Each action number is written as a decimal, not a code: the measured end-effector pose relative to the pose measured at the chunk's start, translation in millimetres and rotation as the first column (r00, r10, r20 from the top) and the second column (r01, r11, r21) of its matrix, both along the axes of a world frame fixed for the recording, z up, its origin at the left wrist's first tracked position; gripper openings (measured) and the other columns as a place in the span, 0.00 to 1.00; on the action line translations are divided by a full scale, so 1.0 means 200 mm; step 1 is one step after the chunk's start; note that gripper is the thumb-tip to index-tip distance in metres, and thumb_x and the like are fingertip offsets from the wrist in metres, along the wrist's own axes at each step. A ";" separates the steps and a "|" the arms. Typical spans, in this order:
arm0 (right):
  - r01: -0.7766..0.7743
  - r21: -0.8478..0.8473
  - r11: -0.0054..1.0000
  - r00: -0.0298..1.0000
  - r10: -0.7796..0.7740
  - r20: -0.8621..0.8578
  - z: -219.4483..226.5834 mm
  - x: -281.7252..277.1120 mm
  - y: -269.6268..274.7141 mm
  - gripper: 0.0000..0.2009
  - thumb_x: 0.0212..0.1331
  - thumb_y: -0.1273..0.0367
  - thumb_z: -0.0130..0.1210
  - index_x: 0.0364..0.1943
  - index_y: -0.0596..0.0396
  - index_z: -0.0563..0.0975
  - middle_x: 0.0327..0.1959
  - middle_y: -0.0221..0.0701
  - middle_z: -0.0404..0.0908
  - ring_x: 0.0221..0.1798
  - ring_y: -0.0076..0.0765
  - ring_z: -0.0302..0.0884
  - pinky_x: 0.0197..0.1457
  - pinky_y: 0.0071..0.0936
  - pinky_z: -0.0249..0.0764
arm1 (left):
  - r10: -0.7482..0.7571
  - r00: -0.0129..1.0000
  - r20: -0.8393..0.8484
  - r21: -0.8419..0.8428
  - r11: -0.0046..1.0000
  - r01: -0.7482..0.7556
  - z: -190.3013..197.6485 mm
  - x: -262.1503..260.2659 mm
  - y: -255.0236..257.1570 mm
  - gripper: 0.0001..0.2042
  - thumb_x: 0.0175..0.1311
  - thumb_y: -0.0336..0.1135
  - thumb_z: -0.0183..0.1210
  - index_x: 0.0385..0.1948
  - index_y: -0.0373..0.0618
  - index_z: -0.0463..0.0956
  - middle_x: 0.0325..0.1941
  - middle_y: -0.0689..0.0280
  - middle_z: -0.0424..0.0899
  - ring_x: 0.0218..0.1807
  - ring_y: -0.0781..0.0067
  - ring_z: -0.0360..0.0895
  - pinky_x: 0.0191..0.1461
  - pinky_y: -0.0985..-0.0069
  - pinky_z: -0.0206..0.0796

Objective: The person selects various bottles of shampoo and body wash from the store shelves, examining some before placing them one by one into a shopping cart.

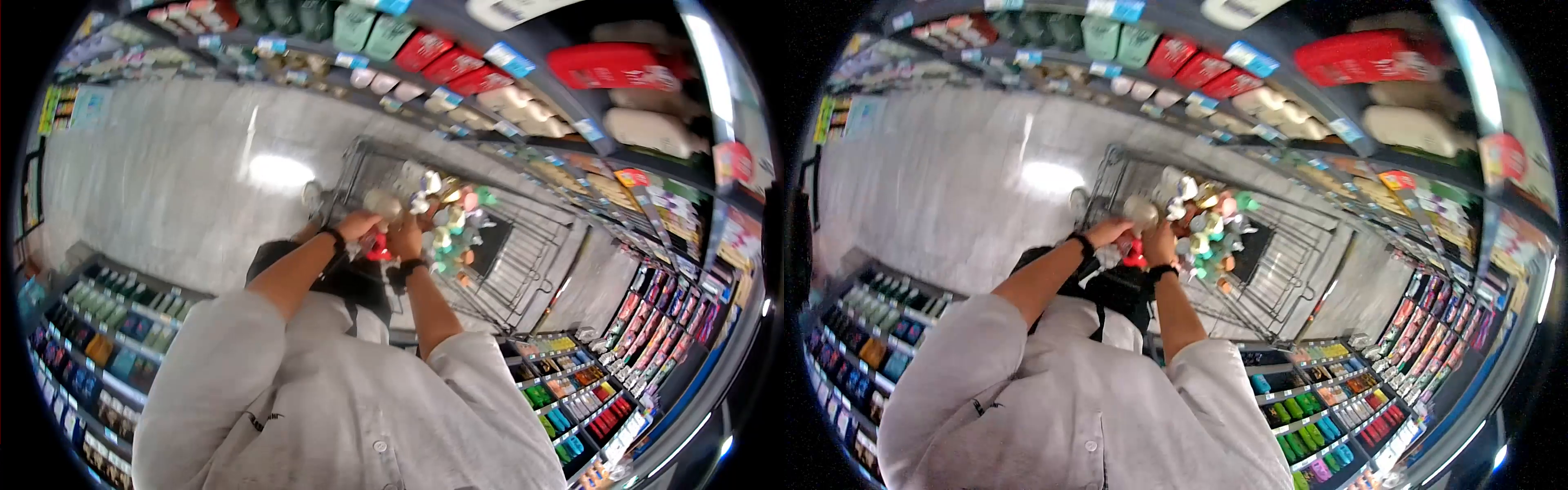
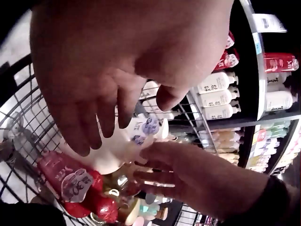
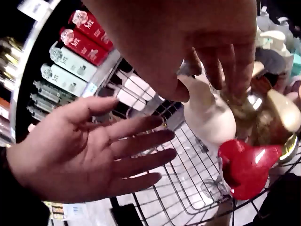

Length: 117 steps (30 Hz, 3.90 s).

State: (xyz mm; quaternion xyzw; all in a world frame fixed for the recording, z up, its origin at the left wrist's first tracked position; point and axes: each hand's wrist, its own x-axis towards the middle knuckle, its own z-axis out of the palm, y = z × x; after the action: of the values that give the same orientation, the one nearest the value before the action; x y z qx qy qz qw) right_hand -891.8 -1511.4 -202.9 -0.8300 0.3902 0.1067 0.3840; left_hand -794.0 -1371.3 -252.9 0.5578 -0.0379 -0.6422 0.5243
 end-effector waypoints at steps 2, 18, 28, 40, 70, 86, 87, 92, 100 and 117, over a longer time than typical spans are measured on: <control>0.106 -0.059 0.993 0.989 -0.111 -0.097 0.16 0.04 -0.08 0.23 0.52 0.64 0.55 0.52 0.60 0.67 0.38 0.52 0.79 0.44 0.61 0.76 0.45 0.46 0.73 | 0.004 0.999 -0.039 0.094 0.996 0.000 0.39 0.17 -0.01 0.17 0.67 0.46 0.48 0.45 0.43 0.75 0.34 0.64 0.82 0.33 0.73 0.80 0.33 0.78 0.70; 0.516 -0.350 0.782 0.456 0.095 0.885 1.86 0.55 -1.83 0.27 0.55 0.72 0.51 0.61 0.64 0.62 0.59 0.49 0.66 0.61 0.49 0.66 0.61 0.32 0.64 | 0.046 0.957 0.286 -0.400 0.913 0.076 1.70 0.59 -0.68 0.18 0.67 0.43 0.47 0.54 0.48 0.72 0.53 0.68 0.78 0.53 0.74 0.74 0.53 0.76 0.64; 0.424 -0.377 0.823 0.528 0.113 0.842 2.03 0.68 -2.07 0.16 0.55 0.71 0.53 0.48 0.64 0.70 0.41 0.51 0.78 0.46 0.56 0.74 0.49 0.43 0.69 | 0.068 0.813 0.579 -0.454 0.855 0.252 2.07 0.44 -1.35 0.20 0.65 0.40 0.51 0.57 0.45 0.68 0.56 0.66 0.73 0.55 0.77 0.72 0.52 0.77 0.65; 0.212 -0.462 0.861 0.612 0.252 0.749 2.14 0.52 -1.83 0.21 0.44 0.62 0.63 0.44 0.55 0.77 0.41 0.41 0.77 0.45 0.51 0.76 0.47 0.39 0.72 | 0.302 0.752 0.585 -0.561 0.821 0.107 2.13 0.44 -1.88 0.39 0.62 0.41 0.52 0.72 0.54 0.36 0.64 0.66 0.60 0.54 0.76 0.64 0.52 0.77 0.61; 0.134 0.218 0.967 0.853 -0.225 0.471 0.77 0.28 -0.27 0.22 0.47 0.66 0.66 0.48 0.60 0.77 0.39 0.36 0.83 0.37 0.25 0.79 0.38 0.22 0.74 | 0.167 0.986 0.007 0.161 0.973 -0.166 0.53 0.37 -0.32 0.39 0.60 0.69 0.41 0.70 0.63 0.43 0.64 0.68 0.65 0.44 0.73 0.73 0.46 0.74 0.66; 0.278 -0.273 0.921 0.947 -0.216 0.235 -0.23 0.31 -0.15 0.24 0.45 0.58 0.62 0.46 0.56 0.77 0.33 0.45 0.81 0.36 0.50 0.80 0.39 0.39 0.74 | -0.128 0.951 0.280 0.152 0.984 0.088 -0.02 0.25 -0.25 0.30 0.66 0.59 0.43 0.56 0.41 0.71 0.58 0.58 0.75 0.57 0.64 0.71 0.59 0.72 0.60; 0.242 -0.277 0.930 0.965 -0.201 0.167 -0.24 0.29 -0.15 0.24 0.46 0.58 0.61 0.47 0.55 0.76 0.33 0.45 0.81 0.37 0.51 0.80 0.40 0.40 0.74 | -0.142 0.947 0.287 0.148 0.984 0.103 -0.01 0.24 -0.25 0.30 0.66 0.59 0.43 0.56 0.40 0.70 0.58 0.58 0.75 0.57 0.63 0.71 0.59 0.72 0.60; 0.086 -0.117 0.989 0.992 -0.096 -0.087 -0.01 0.32 -0.22 0.23 0.49 0.59 0.56 0.49 0.53 0.73 0.36 0.45 0.81 0.42 0.54 0.77 0.46 0.45 0.73 | -0.217 0.888 0.406 0.179 0.972 0.155 0.06 0.32 -0.15 0.26 0.67 0.54 0.44 0.53 0.40 0.72 0.49 0.58 0.79 0.51 0.65 0.74 0.56 0.74 0.62; 0.089 -0.115 0.989 0.996 -0.090 -0.003 -0.01 0.02 -0.32 0.29 0.52 0.58 0.57 0.58 0.52 0.63 0.35 0.45 0.81 0.40 0.57 0.77 0.42 0.47 0.72 | 0.179 0.847 0.500 -0.037 0.982 -0.185 0.26 0.56 0.25 0.16 0.66 0.40 0.50 0.48 0.40 0.75 0.44 0.65 0.80 0.45 0.76 0.74 0.49 0.79 0.64; 0.673 -0.624 0.399 0.557 -0.828 0.071 0.72 -1.60 -0.49 0.15 0.52 0.65 0.49 0.40 0.55 0.80 0.43 0.47 0.78 0.50 0.56 0.72 0.57 0.44 0.67 | 0.046 0.991 0.122 0.271 0.959 -0.078 0.31 0.57 0.04 0.15 0.57 0.45 0.51 0.42 0.48 0.70 0.39 0.66 0.74 0.39 0.70 0.74 0.34 0.67 0.66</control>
State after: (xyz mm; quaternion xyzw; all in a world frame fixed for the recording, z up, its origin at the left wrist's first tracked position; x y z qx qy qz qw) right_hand -1212.0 -1610.3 -59.6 -0.6139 0.7804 -0.1017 0.0611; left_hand -680.5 -1364.1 -191.3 0.6622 0.0392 -0.5913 0.4586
